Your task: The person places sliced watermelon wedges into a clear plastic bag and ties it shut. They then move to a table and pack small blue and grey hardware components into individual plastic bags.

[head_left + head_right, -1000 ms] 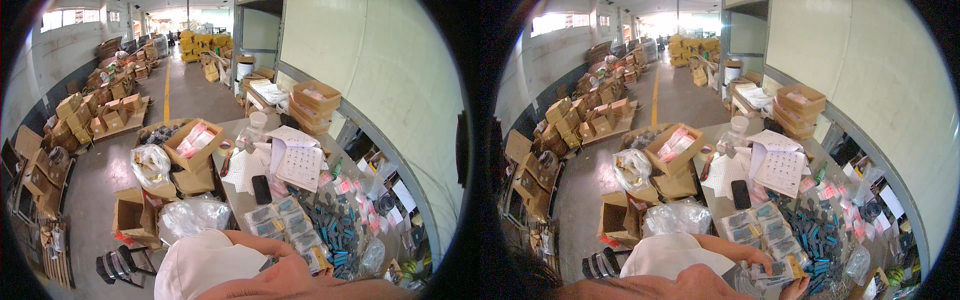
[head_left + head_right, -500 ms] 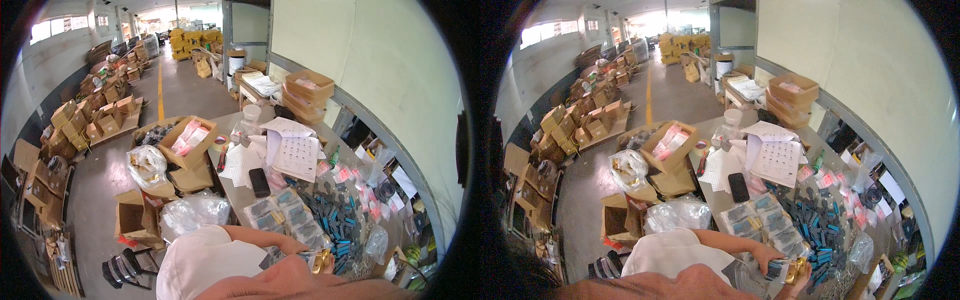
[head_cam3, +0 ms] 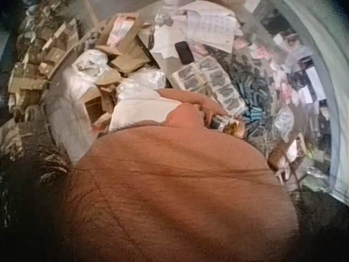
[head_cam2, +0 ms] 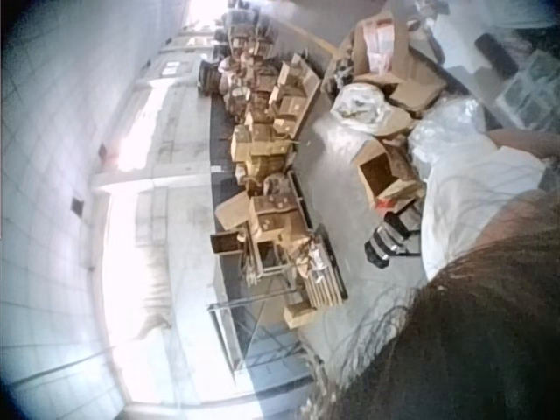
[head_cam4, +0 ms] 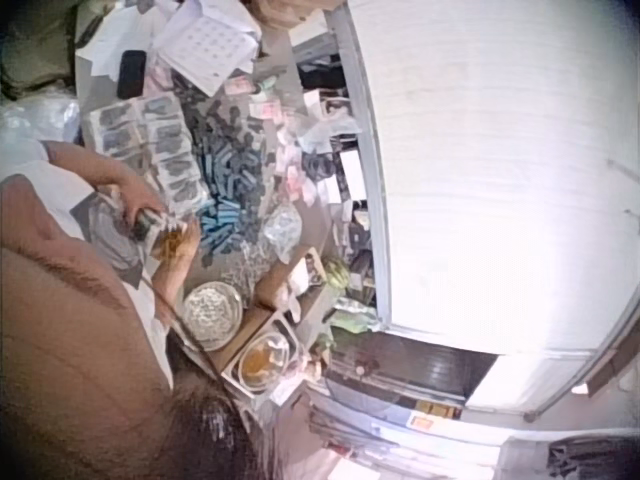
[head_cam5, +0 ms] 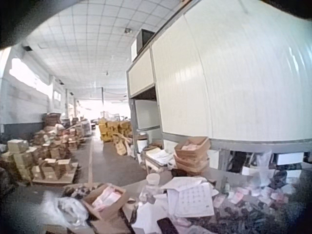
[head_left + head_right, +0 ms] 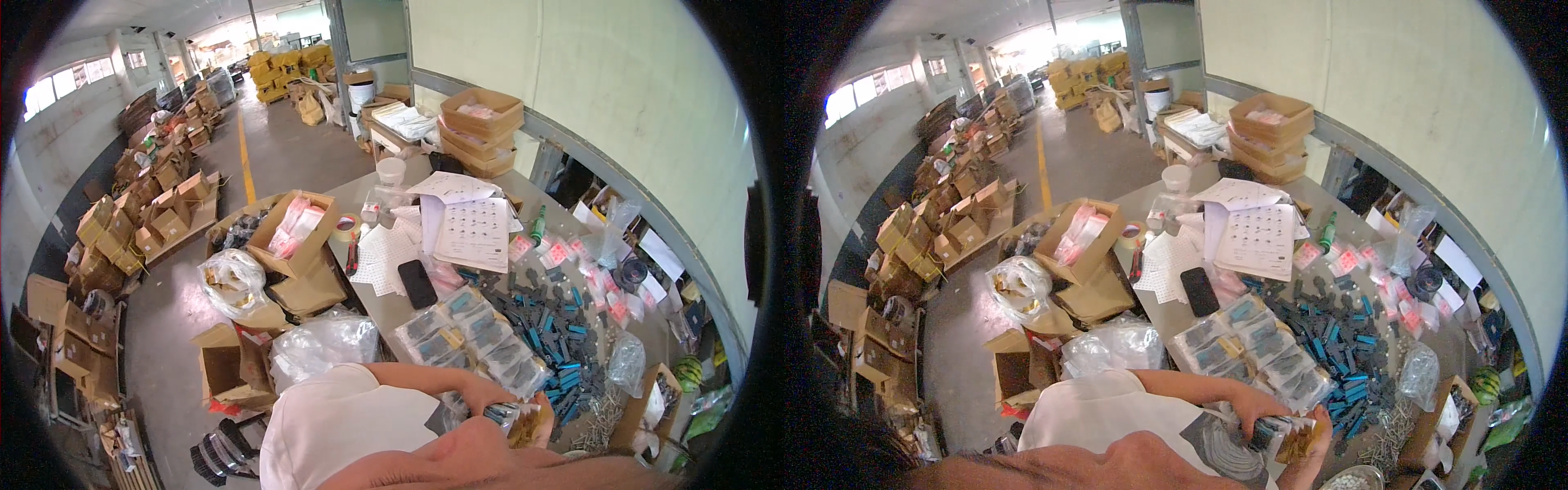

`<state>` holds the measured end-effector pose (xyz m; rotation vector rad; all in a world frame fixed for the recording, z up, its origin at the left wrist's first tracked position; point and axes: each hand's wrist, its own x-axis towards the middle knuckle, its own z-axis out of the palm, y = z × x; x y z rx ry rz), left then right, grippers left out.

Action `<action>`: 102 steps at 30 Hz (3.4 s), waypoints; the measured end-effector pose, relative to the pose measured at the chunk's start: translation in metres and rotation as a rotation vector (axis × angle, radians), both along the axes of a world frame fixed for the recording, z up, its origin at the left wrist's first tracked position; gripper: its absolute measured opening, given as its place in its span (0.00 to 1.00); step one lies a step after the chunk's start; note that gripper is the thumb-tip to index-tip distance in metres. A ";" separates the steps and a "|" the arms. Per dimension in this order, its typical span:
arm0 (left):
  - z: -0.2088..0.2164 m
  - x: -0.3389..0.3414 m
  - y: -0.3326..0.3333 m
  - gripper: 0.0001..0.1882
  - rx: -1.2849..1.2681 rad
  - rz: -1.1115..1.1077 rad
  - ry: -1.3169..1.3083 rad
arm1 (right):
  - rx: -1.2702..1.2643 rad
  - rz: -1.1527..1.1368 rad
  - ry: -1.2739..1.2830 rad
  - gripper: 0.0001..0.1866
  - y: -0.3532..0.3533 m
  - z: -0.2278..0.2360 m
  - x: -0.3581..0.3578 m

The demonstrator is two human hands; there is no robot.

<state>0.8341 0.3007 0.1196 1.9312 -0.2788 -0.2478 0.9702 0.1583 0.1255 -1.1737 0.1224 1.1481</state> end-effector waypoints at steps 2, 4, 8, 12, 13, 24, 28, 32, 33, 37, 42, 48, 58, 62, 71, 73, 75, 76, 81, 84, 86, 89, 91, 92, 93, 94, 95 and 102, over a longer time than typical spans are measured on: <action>0.013 -0.001 0.000 0.51 0.030 -0.032 0.058 | 0.085 -0.056 0.092 0.11 -0.006 0.060 -0.037; 0.025 -0.006 0.001 0.50 -0.028 -0.011 0.121 | 0.206 -0.065 0.147 0.10 -0.009 0.047 -0.031; -0.016 -0.006 -0.005 0.49 -0.327 0.163 0.042 | 0.449 -0.071 -0.270 0.08 -0.004 -0.073 0.019; 0.004 -0.003 -0.004 0.46 -0.229 0.136 0.230 | 0.521 -0.137 0.196 0.13 -0.010 -0.053 0.015; 0.026 -0.007 -0.002 0.44 -0.242 0.144 0.364 | 0.544 0.052 -0.146 0.16 -0.018 -0.078 0.021; -0.025 0.021 -0.017 0.38 -0.766 0.157 0.535 | -0.189 -0.677 -0.923 0.05 -0.121 -0.047 0.106; -0.013 0.022 -0.015 0.35 -0.752 0.317 0.542 | -0.956 -0.947 -1.387 0.06 -0.245 0.003 0.159; -0.040 0.029 -0.012 0.31 -0.799 0.392 0.557 | -1.554 -0.824 -1.317 0.11 -0.370 -0.025 0.211; -0.027 0.034 -0.022 0.31 -0.777 0.479 0.500 | -1.705 -0.766 -1.264 0.12 -0.378 -0.036 0.217; -0.021 0.042 -0.013 0.34 -0.619 0.655 0.323 | -1.362 -0.722 -1.471 0.12 -0.324 -0.005 0.199; -0.068 0.020 0.040 0.42 0.180 0.883 0.162 | -0.630 -0.414 -1.627 0.09 -0.192 -0.009 0.169; -0.060 -0.004 0.049 0.39 0.820 1.066 0.113 | -0.114 0.169 -1.391 0.08 -0.045 -0.029 0.099; 0.023 -0.004 -0.011 0.23 0.380 0.729 0.029 | 0.533 0.520 -1.301 0.09 0.054 0.013 0.030; 0.012 0.008 -0.009 0.30 0.351 0.761 0.065 | 0.335 0.508 -1.104 0.07 0.055 0.002 0.021; -0.003 0.059 -0.008 0.28 0.768 0.944 -0.278 | 0.250 -0.301 -0.258 0.13 0.111 -0.047 0.043; 0.006 0.067 0.004 0.27 0.551 0.938 -0.140 | 0.276 -0.432 -0.204 0.14 0.121 -0.071 0.065; -0.044 0.085 0.029 0.27 0.267 0.979 -0.122 | 0.160 -0.472 -0.220 0.16 0.123 -0.067 0.072; -0.063 0.098 0.038 0.25 0.085 1.015 0.043 | 0.155 -0.511 -0.159 0.16 0.123 -0.066 0.078; -0.033 0.130 0.044 0.15 -0.843 0.658 0.529 | 0.340 -0.772 0.085 0.21 0.105 -0.100 0.137; -0.053 0.142 0.066 0.10 -0.828 0.399 0.473 | 0.357 -0.603 -0.013 0.20 0.092 -0.093 0.140; -0.038 0.153 0.065 0.12 -0.885 0.557 0.533 | 0.202 -0.606 -0.091 0.18 0.079 -0.082 0.130; 0.000 0.157 0.049 0.17 -0.803 0.851 0.554 | -0.038 -0.707 -0.266 0.16 0.076 -0.087 0.098; 0.008 0.157 0.051 0.19 -0.683 0.785 0.528 | -0.055 -0.617 -0.398 0.12 0.071 -0.116 0.083; 0.007 0.155 0.058 0.20 -0.632 0.669 0.508 | -0.054 -0.412 -0.662 0.11 0.067 -0.119 0.072; 0.005 0.154 0.065 0.21 -0.580 0.554 0.487 | -0.052 -0.196 -0.919 0.11 0.068 -0.122 0.062; -0.013 0.152 0.082 0.21 -0.649 0.424 0.510 | 0.029 -0.038 -1.055 0.09 0.075 -0.105 0.050; -0.017 0.149 0.088 0.21 -0.567 0.379 0.444 | 0.108 0.116 -1.182 0.09 0.078 -0.078 0.036; 0.013 0.110 0.098 0.20 -0.167 0.330 0.224 | -0.067 0.568 -1.283 0.13 0.079 -0.044 0.034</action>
